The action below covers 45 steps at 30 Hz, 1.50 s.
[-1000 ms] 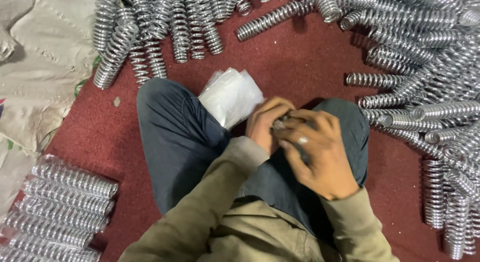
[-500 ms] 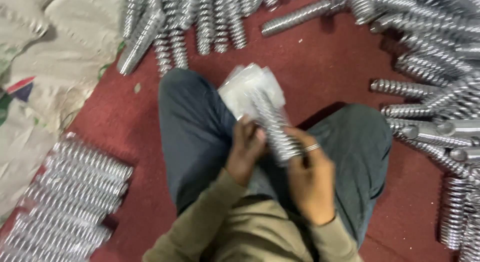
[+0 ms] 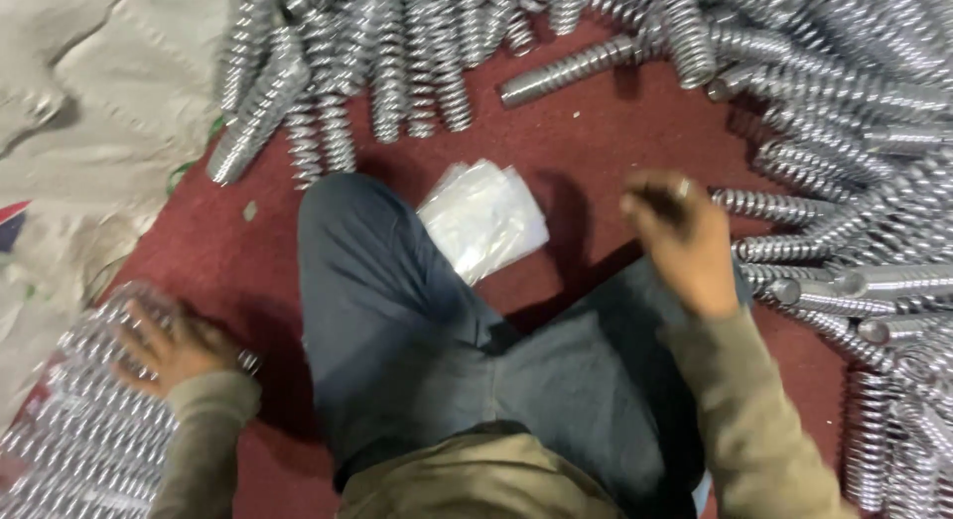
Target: The person puts metal springs into individual plastic bags while sitting on the floor.
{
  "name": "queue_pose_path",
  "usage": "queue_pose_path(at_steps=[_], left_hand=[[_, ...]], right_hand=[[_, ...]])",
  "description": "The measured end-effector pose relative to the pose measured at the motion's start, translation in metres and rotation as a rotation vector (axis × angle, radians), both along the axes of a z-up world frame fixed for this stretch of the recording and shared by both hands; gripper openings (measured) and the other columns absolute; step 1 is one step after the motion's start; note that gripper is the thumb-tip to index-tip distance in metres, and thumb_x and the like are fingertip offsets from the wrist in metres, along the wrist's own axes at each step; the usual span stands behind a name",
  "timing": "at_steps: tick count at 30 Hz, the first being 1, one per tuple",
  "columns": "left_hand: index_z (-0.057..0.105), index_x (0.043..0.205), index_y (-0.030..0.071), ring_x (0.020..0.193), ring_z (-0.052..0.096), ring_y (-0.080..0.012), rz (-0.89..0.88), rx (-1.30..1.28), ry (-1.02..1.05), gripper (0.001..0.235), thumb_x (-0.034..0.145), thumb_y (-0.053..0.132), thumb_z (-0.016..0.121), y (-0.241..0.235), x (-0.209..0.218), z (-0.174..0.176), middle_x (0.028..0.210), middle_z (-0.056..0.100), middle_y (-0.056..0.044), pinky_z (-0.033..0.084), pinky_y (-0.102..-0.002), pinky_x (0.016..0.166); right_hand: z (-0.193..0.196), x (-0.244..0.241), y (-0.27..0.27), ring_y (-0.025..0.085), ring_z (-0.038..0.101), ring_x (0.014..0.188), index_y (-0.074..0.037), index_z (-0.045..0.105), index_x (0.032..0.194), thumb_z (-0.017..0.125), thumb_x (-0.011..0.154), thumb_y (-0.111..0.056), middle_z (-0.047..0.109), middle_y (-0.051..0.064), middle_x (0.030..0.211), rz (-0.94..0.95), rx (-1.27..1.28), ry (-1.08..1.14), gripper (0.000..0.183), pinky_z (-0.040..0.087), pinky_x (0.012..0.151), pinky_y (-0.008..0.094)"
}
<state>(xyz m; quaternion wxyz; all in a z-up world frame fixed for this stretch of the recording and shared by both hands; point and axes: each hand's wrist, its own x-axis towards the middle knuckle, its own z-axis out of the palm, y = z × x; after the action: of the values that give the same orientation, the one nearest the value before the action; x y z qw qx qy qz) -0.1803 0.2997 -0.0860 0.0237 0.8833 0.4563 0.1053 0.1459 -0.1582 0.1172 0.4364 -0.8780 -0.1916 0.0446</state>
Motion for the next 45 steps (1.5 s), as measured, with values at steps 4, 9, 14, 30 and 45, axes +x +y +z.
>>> queue_pose_path(at_steps=[4,9,14,30,45], left_hand=[[0.063,0.150,0.018,0.155,0.018,-0.0438,-0.031,0.001,-0.025,0.054,0.096,0.022,0.062,-0.028,0.053,0.025,0.174,0.033,-0.013,0.013,-0.075,0.108],[0.064,0.131,0.023,0.137,0.054,-0.0274,-0.761,-0.065,-0.309,0.040,0.092,0.031,0.065,-0.135,0.170,0.138,0.136,0.065,-0.001,0.035,-0.058,0.108],[0.066,0.124,0.013,0.116,0.058,-0.0333,-0.934,-0.153,0.136,0.037,0.096,0.036,0.056,-0.165,0.282,0.045,0.115,0.070,-0.012,0.037,-0.054,0.103],[0.074,0.119,0.010,0.089,0.074,-0.0307,-0.739,-0.128,-0.852,0.027,0.098,0.000,0.061,-0.174,0.296,0.087,0.096,0.074,-0.010,0.060,-0.044,0.072],[0.070,0.119,-0.002,0.075,0.065,-0.0155,-0.697,-1.823,-1.034,0.043,0.084,0.019,0.084,-0.308,0.155,0.159,0.122,0.069,-0.018,0.056,-0.026,0.065]], right_hand=[[-0.062,0.145,-0.011,0.036,0.065,0.108,0.003,0.059,0.128,0.071,0.105,-0.018,0.066,0.023,0.120,-0.235,-0.168,-0.299,0.034,0.054,0.090,0.048],[-0.091,0.227,-0.003,0.027,0.071,0.068,-0.003,0.054,0.117,0.071,0.104,-0.027,0.068,0.017,0.105,-0.293,-0.336,0.088,0.032,0.058,0.069,0.047],[-0.063,0.111,0.052,0.019,0.063,0.062,-0.004,0.056,0.116,0.062,0.098,-0.025,0.061,0.011,0.082,-0.617,0.867,0.567,0.029,0.049,0.053,0.029],[-0.105,-0.061,0.054,0.025,0.069,0.111,-0.010,0.071,0.116,0.100,0.065,-0.019,0.074,0.013,0.110,-0.385,0.425,0.024,0.059,0.050,0.104,0.041],[-0.002,-0.136,0.013,0.031,0.062,0.063,-0.007,0.071,0.095,0.073,0.100,-0.018,0.063,0.009,0.073,-0.169,0.063,-0.409,0.013,0.053,0.066,0.038]])
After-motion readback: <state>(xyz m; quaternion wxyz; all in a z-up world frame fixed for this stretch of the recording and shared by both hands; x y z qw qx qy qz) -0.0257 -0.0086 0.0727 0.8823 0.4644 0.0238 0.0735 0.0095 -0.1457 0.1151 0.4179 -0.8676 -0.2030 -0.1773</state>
